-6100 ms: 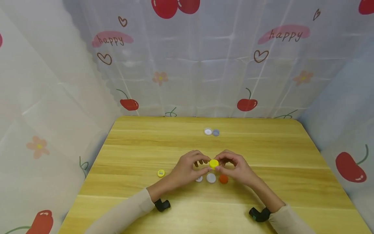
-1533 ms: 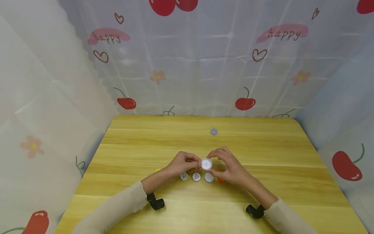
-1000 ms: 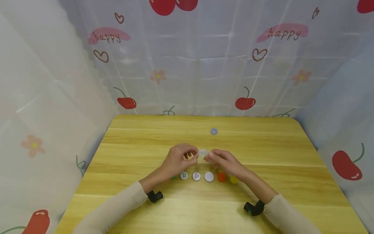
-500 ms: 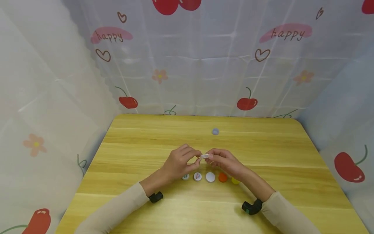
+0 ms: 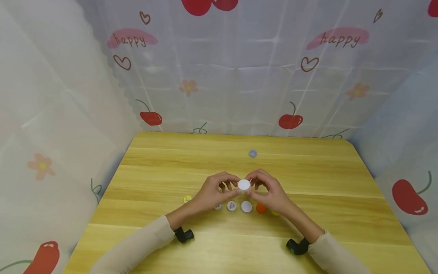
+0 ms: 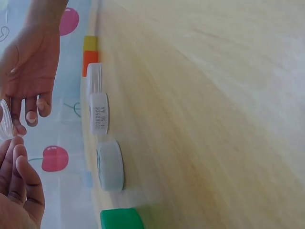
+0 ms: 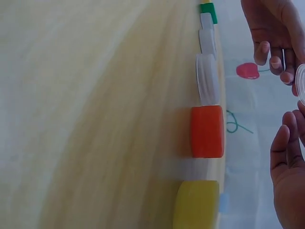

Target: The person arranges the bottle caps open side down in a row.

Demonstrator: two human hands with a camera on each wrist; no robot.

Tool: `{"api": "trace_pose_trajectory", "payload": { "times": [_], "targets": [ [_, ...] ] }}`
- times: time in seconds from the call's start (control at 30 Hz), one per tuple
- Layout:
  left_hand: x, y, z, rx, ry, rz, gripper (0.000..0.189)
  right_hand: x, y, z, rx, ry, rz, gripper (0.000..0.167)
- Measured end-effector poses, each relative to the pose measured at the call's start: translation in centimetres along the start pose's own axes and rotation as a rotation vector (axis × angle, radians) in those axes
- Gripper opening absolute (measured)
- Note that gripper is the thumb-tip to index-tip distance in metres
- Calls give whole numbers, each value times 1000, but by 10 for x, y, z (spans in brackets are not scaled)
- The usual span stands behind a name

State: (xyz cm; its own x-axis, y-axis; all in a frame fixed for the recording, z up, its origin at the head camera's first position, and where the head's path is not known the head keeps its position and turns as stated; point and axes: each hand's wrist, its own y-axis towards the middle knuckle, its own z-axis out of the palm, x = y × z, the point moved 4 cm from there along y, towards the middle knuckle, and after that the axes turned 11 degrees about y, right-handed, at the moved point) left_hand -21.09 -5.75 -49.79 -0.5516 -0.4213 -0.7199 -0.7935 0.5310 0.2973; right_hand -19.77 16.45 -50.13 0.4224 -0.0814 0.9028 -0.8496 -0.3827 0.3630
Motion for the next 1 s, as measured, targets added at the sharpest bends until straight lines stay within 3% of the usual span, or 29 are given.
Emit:
{"api": "trace_pose_trajectory", "payload": {
  "times": [0.2, 0.4, 0.57, 0.73, 0.87, 1.0],
  "targets": [
    [-3, 4, 10, 26, 53, 45, 26, 0, -10, -9, 13, -82, 31, 33],
    [-12, 11, 30, 138, 99, 69, 30, 6, -31, -29, 94, -208, 46, 35],
    [-34, 26, 60, 222, 282, 130, 30, 12, -57, -52, 148, -359, 85, 35],
    [-57, 49, 100, 265, 496, 170, 33, 20, -82, -78, 125, -546, 94, 40],
    [-65, 64, 128, 305, 617, 168, 30, 20, -94, -92, 131, -653, 71, 37],
    [-66, 73, 147, 321, 676, 162, 27, 13, -100, -98, 151, -662, 75, 32]
  ]
}}
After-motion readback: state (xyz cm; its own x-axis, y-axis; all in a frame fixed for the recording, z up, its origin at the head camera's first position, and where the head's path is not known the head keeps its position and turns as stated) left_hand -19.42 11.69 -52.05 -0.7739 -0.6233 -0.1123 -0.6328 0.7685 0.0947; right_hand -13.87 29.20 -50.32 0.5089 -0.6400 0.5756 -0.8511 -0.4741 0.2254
